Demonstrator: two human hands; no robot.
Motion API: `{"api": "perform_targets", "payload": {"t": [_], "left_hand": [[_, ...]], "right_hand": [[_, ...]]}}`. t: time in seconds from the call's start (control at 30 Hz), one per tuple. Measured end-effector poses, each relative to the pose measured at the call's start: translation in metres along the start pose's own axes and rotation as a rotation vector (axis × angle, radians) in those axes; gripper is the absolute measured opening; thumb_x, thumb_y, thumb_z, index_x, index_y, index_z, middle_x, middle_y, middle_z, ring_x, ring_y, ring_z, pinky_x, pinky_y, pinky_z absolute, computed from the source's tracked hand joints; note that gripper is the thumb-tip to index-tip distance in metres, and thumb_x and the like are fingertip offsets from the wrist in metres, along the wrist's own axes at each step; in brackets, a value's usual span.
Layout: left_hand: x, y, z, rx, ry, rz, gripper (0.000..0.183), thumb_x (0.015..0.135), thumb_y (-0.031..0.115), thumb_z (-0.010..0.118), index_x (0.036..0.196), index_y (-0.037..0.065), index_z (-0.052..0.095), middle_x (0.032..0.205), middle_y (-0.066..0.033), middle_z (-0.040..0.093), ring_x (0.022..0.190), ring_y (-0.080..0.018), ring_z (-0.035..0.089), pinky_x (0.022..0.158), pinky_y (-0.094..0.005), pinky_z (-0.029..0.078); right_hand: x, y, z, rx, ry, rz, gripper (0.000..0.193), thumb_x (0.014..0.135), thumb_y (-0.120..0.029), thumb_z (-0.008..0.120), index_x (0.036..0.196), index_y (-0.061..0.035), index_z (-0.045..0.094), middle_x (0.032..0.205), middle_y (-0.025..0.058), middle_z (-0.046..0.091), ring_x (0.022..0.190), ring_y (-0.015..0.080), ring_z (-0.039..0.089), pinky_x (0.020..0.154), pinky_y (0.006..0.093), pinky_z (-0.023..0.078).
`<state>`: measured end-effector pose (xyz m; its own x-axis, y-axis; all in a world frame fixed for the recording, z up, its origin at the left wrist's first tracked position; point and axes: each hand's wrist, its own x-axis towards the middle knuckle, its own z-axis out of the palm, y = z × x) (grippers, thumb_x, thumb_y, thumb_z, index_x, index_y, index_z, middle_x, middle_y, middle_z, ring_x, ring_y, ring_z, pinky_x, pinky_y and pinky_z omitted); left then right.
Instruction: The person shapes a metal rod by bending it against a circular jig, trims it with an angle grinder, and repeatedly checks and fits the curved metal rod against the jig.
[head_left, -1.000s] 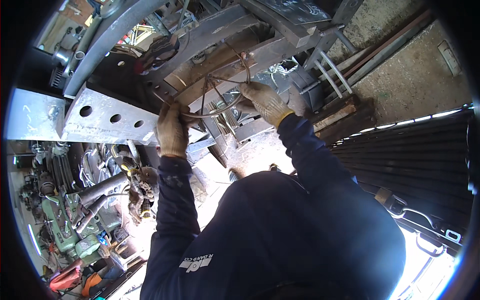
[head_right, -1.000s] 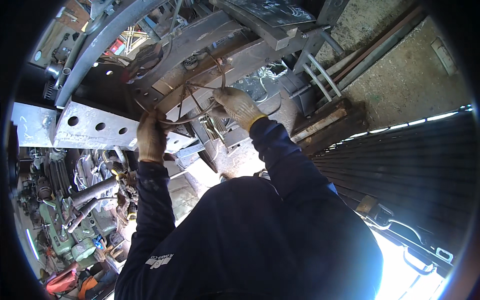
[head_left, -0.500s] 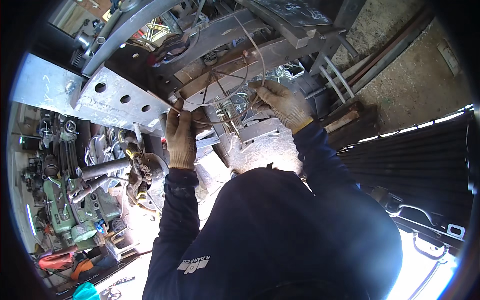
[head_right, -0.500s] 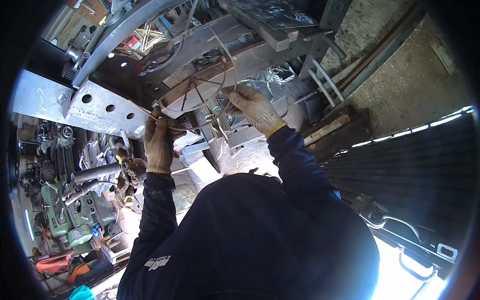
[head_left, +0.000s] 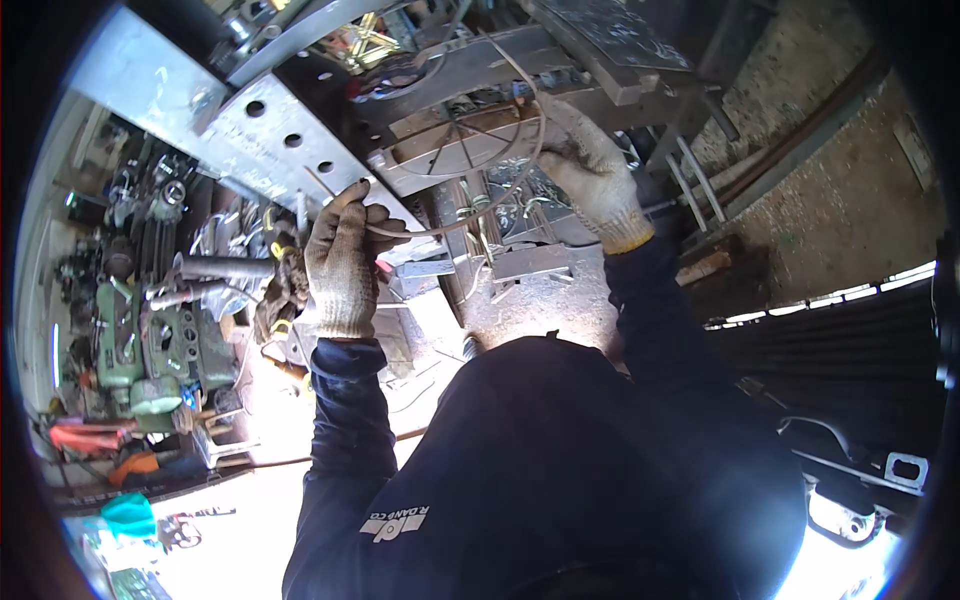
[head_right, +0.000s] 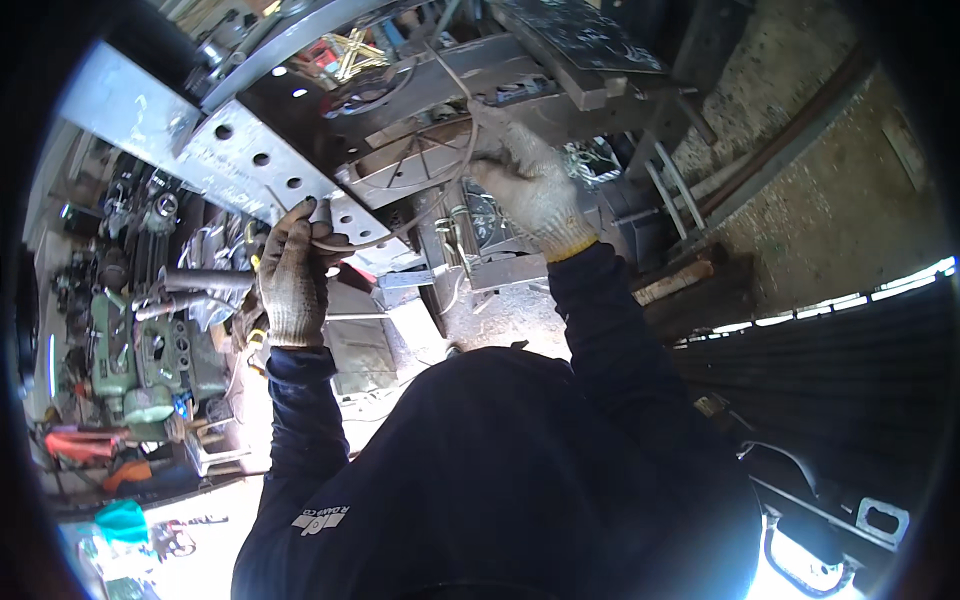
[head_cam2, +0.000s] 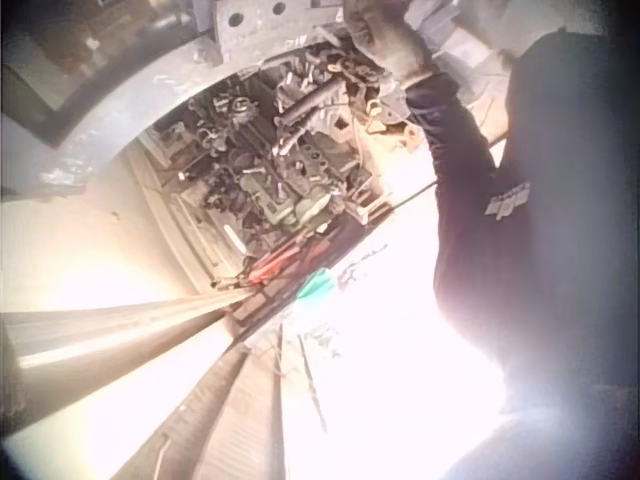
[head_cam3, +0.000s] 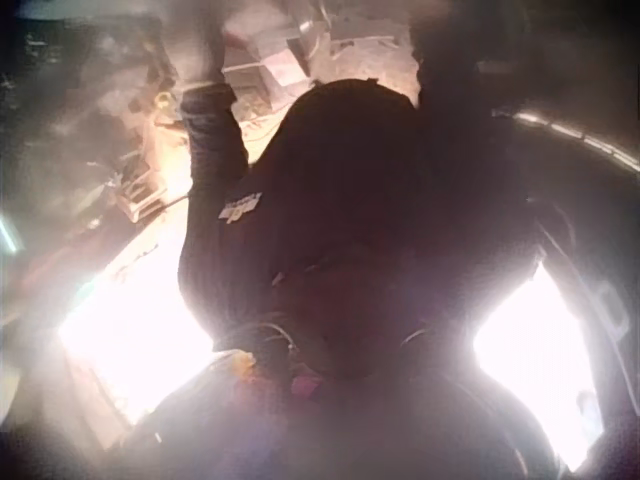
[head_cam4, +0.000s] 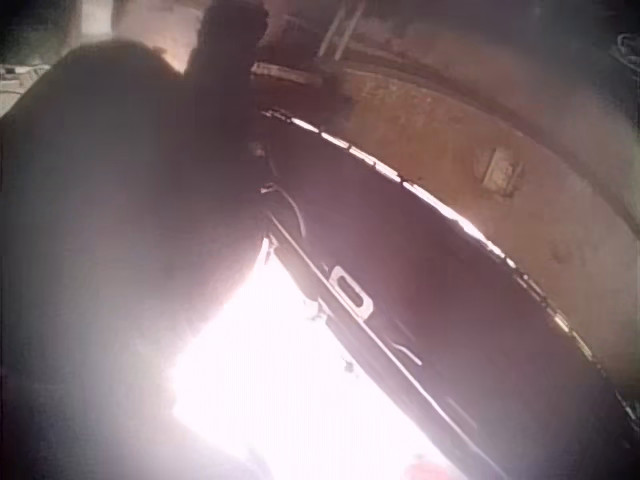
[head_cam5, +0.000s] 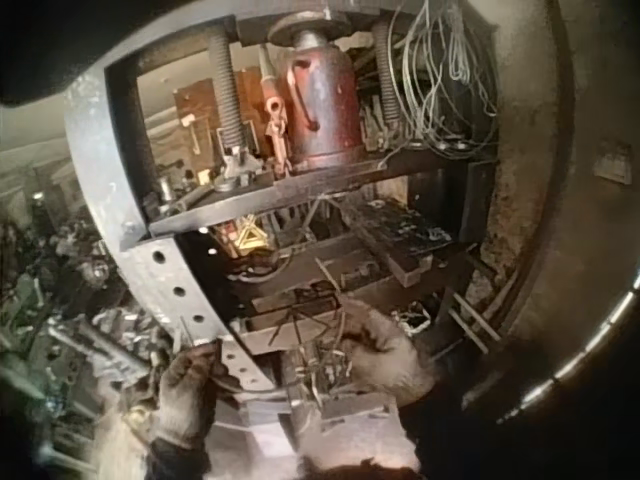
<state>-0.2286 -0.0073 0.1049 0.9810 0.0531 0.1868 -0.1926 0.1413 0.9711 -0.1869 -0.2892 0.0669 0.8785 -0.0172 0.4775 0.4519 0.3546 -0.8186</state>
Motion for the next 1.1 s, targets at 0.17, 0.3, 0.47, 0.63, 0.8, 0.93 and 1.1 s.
{"api": "perform_targets", "payload": {"t": [0.17,0.3,0.47,0.63,0.8,0.93,1.1], "left_hand": [[-0.029,0.042,-0.015,-0.078,-0.12,0.002,0.043,0.1,0.021,0.053,0.131,-0.009,0.051,0.1,-0.0144,0.067,0.088,-0.0255,0.07,0.083,-0.036,0.059],[-0.032,0.049,-0.038,0.505,0.006,0.079,0.033,0.099,0.027,0.059,0.12,0.004,0.066,0.091,-0.0074,0.066,0.07,-0.0153,0.062,0.07,-0.0248,0.053],[-0.018,0.03,-0.047,0.513,0.145,0.349,0.029,0.098,0.032,0.062,0.105,0.005,0.068,0.079,-0.0028,0.066,0.058,-0.0109,0.057,0.053,-0.0211,0.048],[-0.021,0.02,-0.073,-0.054,0.167,-0.115,0.026,0.098,0.031,0.062,0.097,0.005,0.066,0.065,0.0011,0.057,0.048,-0.0064,0.05,0.042,-0.0192,0.04],[-0.021,0.024,-0.081,-0.152,0.154,-0.222,0.03,0.1,0.033,0.058,0.1,0.003,0.065,0.067,-0.0012,0.057,0.05,-0.0077,0.048,0.043,-0.0205,0.039],[-0.018,0.033,-0.085,-0.32,0.155,-0.234,0.038,0.101,0.039,0.055,0.104,0.002,0.064,0.082,-0.0073,0.066,0.052,-0.0092,0.048,0.044,-0.0212,0.041],[-0.023,0.044,-0.091,-0.472,0.141,-0.286,0.046,0.098,0.045,0.056,0.101,0.0,0.065,0.084,-0.0106,0.067,0.052,-0.01,0.05,0.043,-0.0209,0.043]], "right_hand": [[0.007,-0.042,0.026,-0.466,-0.025,-0.131,0.035,0.085,-0.004,0.073,0.119,-0.0052,0.065,0.104,0.005,0.066,0.091,0.0126,0.062,0.076,0.0252,0.051],[0.024,-0.055,0.035,-0.94,0.018,-0.454,0.022,0.08,-0.026,0.078,0.093,-0.0084,0.075,0.092,0.0133,0.065,0.079,0.0272,0.065,0.067,0.0345,0.054],[0.033,-0.024,0.032,-0.262,-0.18,0.111,0.045,0.091,-0.042,0.067,0.118,-0.0056,0.065,0.097,0.0127,0.068,0.084,0.0246,0.068,0.073,0.0345,0.056],[0.013,-0.034,0.032,0.398,-0.255,0.527,0.065,0.099,-0.056,0.045,0.133,-0.0014,0.05,0.108,0.0167,0.067,0.087,0.026,0.07,0.074,0.0342,0.06],[0.01,0.036,-0.009,-0.29,-0.117,0.229,0.059,0.1,-0.053,0.047,0.122,0.0001,0.059,0.091,0.0151,0.069,0.066,0.0212,0.066,0.055,0.0286,0.053],[-0.005,-0.009,0.038,0.411,0.028,0.491,0.062,0.103,-0.049,0.041,0.126,0.0066,0.057,0.083,0.0144,0.069,0.056,0.0202,0.062,0.049,0.0273,0.046],[-0.016,-0.019,0.053,0.431,-0.114,0.407,0.06,0.102,-0.052,0.04,0.127,-0.0005,0.058,0.067,0.0132,0.06,0.054,0.0207,0.053,0.049,0.0298,0.04]]}}
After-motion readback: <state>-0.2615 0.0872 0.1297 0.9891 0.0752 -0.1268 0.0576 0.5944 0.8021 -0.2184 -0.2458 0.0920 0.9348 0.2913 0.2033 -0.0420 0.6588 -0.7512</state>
